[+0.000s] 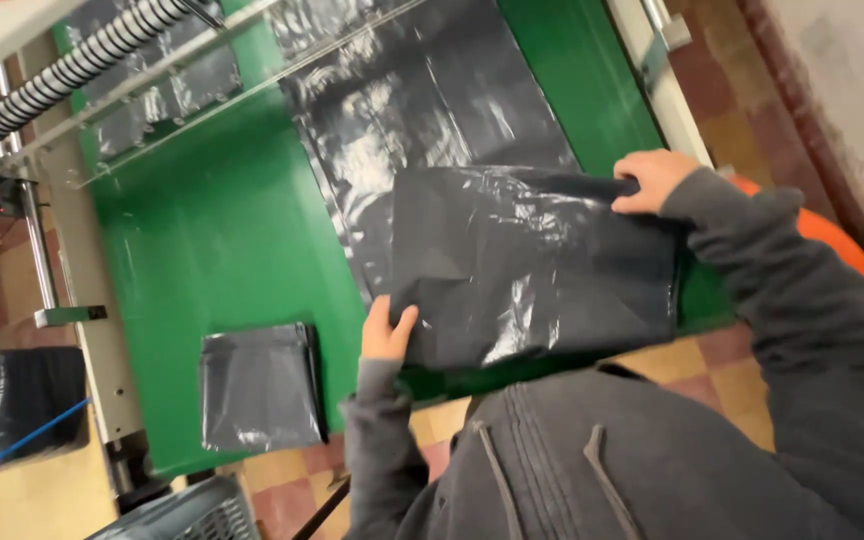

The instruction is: Fold black plastic bags as they come off the production machine and stack them into a plastic storage crate.

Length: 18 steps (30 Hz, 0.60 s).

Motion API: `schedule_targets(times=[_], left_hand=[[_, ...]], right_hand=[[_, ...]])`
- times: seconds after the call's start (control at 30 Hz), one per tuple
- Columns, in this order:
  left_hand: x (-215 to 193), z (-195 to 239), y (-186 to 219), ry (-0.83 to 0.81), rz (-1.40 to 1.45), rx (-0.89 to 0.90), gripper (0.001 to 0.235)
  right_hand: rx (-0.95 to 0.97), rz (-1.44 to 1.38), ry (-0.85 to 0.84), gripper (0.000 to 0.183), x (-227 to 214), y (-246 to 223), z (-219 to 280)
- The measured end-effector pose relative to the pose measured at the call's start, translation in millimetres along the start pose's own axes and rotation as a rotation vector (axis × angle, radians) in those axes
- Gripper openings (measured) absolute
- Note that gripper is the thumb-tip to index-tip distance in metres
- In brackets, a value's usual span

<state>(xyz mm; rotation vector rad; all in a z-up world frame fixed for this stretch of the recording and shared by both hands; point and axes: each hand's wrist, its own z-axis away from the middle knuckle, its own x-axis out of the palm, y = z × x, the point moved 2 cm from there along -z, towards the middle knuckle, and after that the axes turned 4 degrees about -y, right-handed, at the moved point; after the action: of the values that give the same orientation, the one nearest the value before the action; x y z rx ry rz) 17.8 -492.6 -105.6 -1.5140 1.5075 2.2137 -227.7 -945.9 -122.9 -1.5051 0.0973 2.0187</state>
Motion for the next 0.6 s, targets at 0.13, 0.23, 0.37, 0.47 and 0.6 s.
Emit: schedule_targets(times=[0.13,0.23,0.37,0.47,0.6], left_hand=[[-35.2,-31.0,-9.6,0.018,0.673,-0.177,0.026],[-51.1,-73.6,-31.4,0.110,0.798,-0.197,0.026],[38.7,-89.9,-239.0,-0.066,0.241,0.023,0.041],[6.5,-58.4,-138.1,-0.029,0.666,-0.552,0.041],[3.3,-25.9,-104.3,0.064,0.580,-0.533,0.041]], right_hand=[[-0.132,-0.063,0.275,0.036,-92.6,-45.1,-43.4],[-0.230,0.023,0.556,0.032,-151.5,-84.5,-131.7],[-0.275,0.045,0.726,0.033,-175.4,-119.8,-275.3],[-0.108,0.270,0.518,0.031,-147.9,-138.5,-351.6],[-0.120,0.379,0.475,0.019,-90.3,-134.4,-383.0]])
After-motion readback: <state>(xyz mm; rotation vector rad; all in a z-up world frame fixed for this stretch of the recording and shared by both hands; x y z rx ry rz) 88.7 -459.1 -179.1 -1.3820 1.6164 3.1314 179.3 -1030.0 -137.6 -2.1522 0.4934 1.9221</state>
